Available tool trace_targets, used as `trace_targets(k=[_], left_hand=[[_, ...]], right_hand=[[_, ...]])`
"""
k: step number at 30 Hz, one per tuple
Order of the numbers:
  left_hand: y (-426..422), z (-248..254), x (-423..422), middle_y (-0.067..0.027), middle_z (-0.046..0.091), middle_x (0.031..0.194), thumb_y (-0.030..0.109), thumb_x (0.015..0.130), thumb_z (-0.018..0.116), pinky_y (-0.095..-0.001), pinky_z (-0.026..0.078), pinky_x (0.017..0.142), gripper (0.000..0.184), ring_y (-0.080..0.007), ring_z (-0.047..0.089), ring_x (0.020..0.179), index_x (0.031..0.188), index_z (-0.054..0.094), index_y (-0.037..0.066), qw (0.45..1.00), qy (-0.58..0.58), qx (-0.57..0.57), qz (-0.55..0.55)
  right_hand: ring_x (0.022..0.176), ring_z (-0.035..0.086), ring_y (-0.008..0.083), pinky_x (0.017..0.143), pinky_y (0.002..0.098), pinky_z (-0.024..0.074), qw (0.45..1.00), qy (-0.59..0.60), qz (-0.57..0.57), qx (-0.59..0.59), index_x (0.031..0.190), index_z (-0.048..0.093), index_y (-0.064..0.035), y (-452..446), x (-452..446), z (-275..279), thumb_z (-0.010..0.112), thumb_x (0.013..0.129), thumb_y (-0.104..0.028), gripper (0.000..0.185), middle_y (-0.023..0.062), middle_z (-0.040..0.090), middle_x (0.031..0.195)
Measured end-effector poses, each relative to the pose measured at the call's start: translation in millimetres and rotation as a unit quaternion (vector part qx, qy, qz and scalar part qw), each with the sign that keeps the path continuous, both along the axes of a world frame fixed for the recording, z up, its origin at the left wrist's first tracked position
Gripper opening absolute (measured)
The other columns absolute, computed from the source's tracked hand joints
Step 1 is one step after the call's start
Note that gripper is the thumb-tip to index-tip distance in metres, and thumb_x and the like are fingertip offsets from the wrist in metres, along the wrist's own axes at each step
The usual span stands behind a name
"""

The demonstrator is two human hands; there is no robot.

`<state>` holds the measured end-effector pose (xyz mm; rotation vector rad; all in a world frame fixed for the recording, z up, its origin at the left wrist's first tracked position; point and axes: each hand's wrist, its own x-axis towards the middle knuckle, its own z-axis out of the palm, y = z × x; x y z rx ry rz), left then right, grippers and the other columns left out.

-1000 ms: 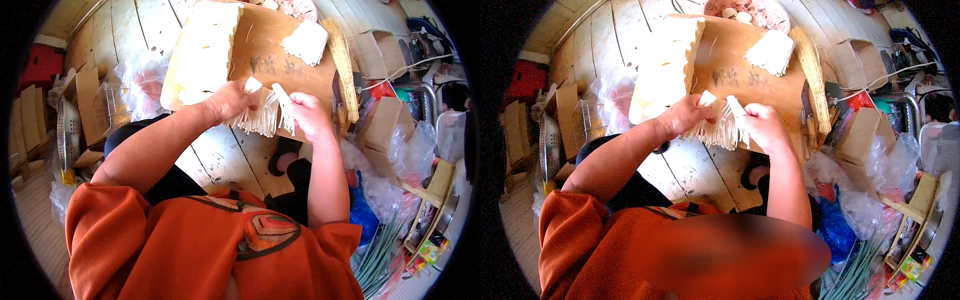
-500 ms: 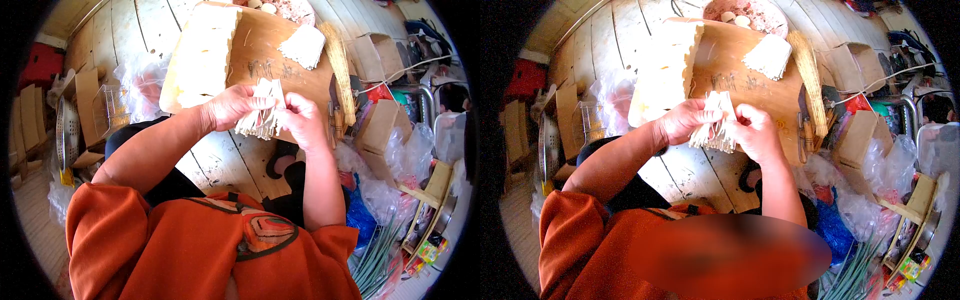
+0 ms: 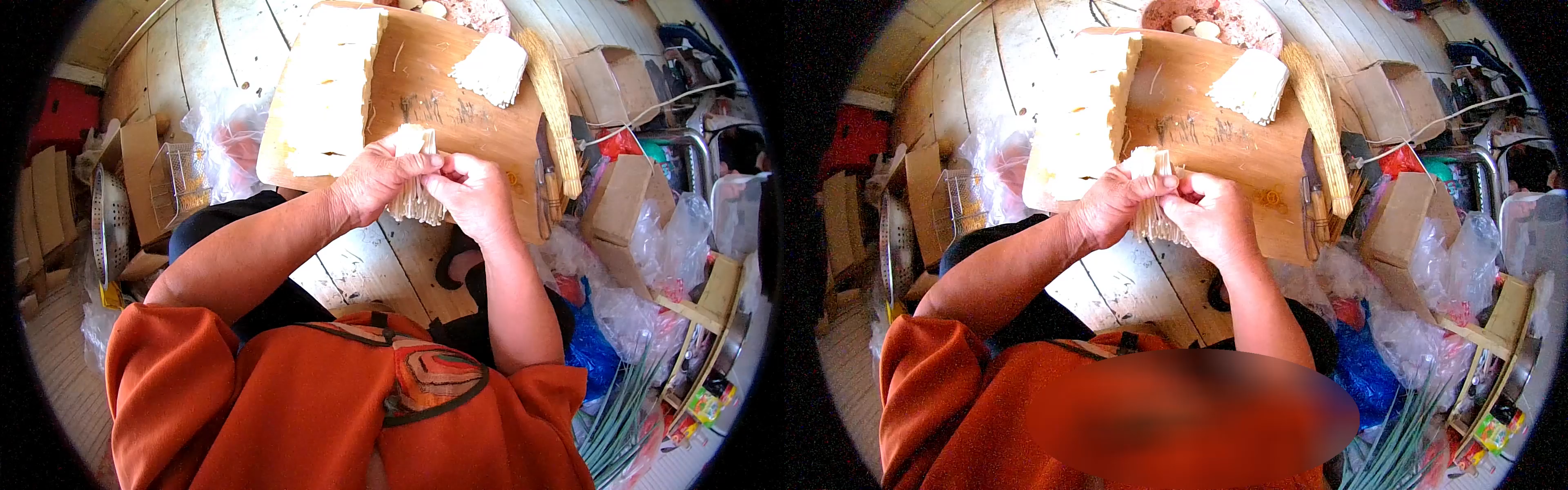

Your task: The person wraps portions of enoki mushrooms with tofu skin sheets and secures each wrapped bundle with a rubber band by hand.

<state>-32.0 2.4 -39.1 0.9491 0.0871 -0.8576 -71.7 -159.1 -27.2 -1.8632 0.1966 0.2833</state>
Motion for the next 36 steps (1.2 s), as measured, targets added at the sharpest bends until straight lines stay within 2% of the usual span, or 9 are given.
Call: trace_targets(k=[5,10,13,15,19,20,23,25,36], left_hand=[[4,23,2,0.0000,0.063,0.092,0.017,0.081,0.073,-0.0286,0.046,0.085,0.027,-0.0121,0.058,0.088,0.103,0.061,0.008,0.987,-0.112,0.113,-0.004],[2,22,-13,-0.0011,0.059,0.092,0.011,0.079,0.075,-0.0295,0.045,0.085,0.027,-0.0135,0.056,0.090,0.102,0.061,0.008,0.950,-0.255,0.162,-0.078],[3,24,-20,-0.0038,0.055,0.093,0.007,0.077,0.075,-0.0295,0.045,0.085,0.026,-0.0151,0.053,0.093,0.100,0.063,0.009,0.881,-0.426,0.187,-0.079],[5,31,-16,-0.0028,0.055,0.094,0.005,0.075,0.076,-0.0298,0.045,0.085,0.029,-0.0151,0.052,0.092,0.101,0.063,0.010,0.873,-0.482,0.054,-0.043],[7,57,0,-0.0038,0.058,0.103,0.010,0.075,0.076,-0.0283,0.045,0.083,0.031,-0.0137,0.053,0.094,0.101,0.062,0.005,0.921,-0.388,0.027,0.000],[9,73,-1,-0.0048,0.060,0.099,0.012,0.079,0.073,-0.0280,0.046,0.081,0.026,-0.0136,0.057,0.089,0.099,0.061,0.003,0.969,-0.245,0.037,-0.014],[10,59,10,-0.0046,0.063,0.090,0.011,0.082,0.069,-0.0291,0.048,0.076,0.018,-0.0148,0.060,0.079,0.096,0.060,0.003,0.984,-0.176,-0.026,-0.023],[6,52,11,-0.0035,0.063,0.082,0.010,0.083,0.068,-0.0289,0.050,0.071,0.015,-0.0154,0.061,0.074,0.094,0.060,0.003,0.987,-0.145,-0.059,-0.033],[0,41,3,-0.0028,0.062,0.081,0.013,0.081,0.071,-0.0279,0.050,0.067,0.020,-0.0140,0.060,0.071,0.096,0.061,0.004,0.989,-0.010,-0.039,-0.140]], right_hand=[[0.076,0.055,0.0085,0.070,0.0224,0.0468,0.992,0.054,-0.008,0.115,0.108,0.061,0.0008,-22,9,10,0.061,0.080,-0.005,0.029,0.0012,0.061,0.086],[0.099,0.059,0.0147,0.089,0.0280,0.0452,0.986,0.050,0.077,0.140,0.111,0.063,-0.0014,-11,7,-19,0.060,0.082,-0.002,0.029,0.0069,0.065,0.107],[0.080,0.061,0.0135,0.073,0.0308,0.0487,0.989,-0.009,0.147,-0.011,0.093,0.068,-0.0062,-8,1,-47,0.068,0.079,-0.019,0.019,0.0057,0.068,0.086],[0.073,0.061,0.0132,0.069,0.0316,0.0490,0.987,-0.040,0.155,-0.019,0.087,0.068,-0.0068,-5,3,-53,0.070,0.078,-0.028,0.023,0.0046,0.068,0.078],[0.074,0.061,0.0137,0.069,0.0314,0.0482,0.989,-0.050,0.137,-0.008,0.090,0.068,-0.0070,-3,-2,-41,0.068,0.080,-0.024,0.020,0.0047,0.067,0.079],[0.073,0.060,0.0145,0.068,0.0306,0.0480,0.994,-0.012,0.108,-0.006,0.093,0.068,-0.0070,-5,-2,-31,0.068,0.081,-0.019,0.018,0.0036,0.067,0.079],[0.067,0.057,0.0107,0.063,0.0236,0.0462,0.995,0.092,-0.034,0.017,0.106,0.066,-0.0040,-12,0,8,0.064,0.086,-0.011,0.022,0.0015,0.066,0.085],[0.065,0.055,0.0075,0.058,0.0218,0.0450,0.992,0.011,-0.115,0.057,0.104,0.065,-0.0015,-20,0,28,0.064,0.086,-0.012,0.021,0.0021,0.065,0.084],[0.063,0.059,0.0093,0.059,0.0221,0.0501,0.978,-0.062,-0.031,0.199,0.090,0.059,0.0027,-11,-3,54,0.065,0.084,-0.001,0.009,0.0046,0.062,0.078]])
